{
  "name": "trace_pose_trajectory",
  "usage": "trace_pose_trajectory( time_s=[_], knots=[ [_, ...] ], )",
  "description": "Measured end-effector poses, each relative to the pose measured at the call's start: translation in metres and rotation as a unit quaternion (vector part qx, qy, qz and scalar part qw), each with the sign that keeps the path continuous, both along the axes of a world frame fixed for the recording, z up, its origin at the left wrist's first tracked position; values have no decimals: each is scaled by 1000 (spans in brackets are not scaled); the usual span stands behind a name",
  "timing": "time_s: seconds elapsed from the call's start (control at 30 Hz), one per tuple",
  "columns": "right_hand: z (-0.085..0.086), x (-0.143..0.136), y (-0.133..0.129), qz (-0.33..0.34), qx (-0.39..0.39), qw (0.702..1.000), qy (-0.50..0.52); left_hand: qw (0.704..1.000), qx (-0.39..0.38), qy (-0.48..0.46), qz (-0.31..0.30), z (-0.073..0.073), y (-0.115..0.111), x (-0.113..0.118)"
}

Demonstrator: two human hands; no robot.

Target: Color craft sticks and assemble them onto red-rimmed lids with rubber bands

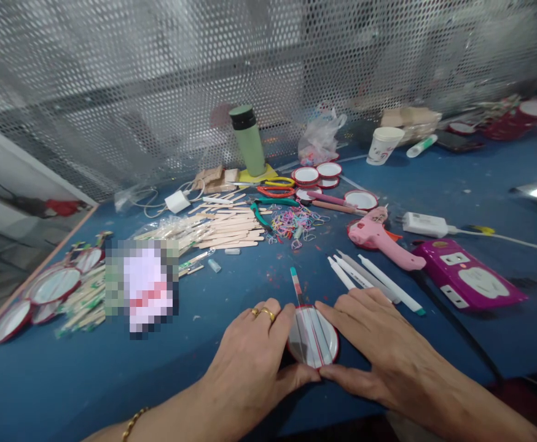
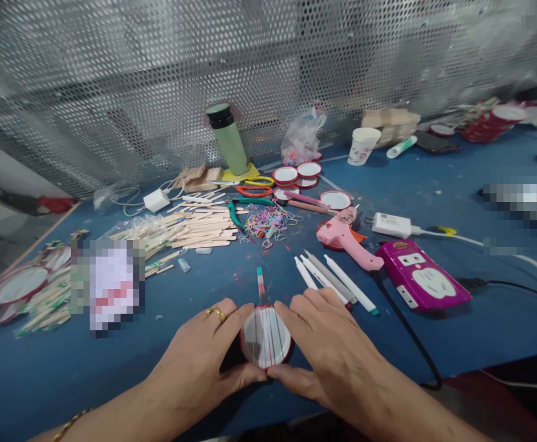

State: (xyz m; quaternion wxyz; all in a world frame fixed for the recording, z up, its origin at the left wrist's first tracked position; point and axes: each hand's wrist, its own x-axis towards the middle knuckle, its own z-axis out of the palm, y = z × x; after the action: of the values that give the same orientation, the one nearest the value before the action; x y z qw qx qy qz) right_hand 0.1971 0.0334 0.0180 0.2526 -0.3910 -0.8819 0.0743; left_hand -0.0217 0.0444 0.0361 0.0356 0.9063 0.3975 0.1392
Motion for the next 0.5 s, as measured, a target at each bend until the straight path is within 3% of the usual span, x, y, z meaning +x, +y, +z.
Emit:
trace_pose_trajectory(
  time_s=[0.5],
  knots=[
    [0, -1, 1, 2, -5, 1000, 7, 1000, -19, 6, -8, 0, 1, -2]
  ],
)
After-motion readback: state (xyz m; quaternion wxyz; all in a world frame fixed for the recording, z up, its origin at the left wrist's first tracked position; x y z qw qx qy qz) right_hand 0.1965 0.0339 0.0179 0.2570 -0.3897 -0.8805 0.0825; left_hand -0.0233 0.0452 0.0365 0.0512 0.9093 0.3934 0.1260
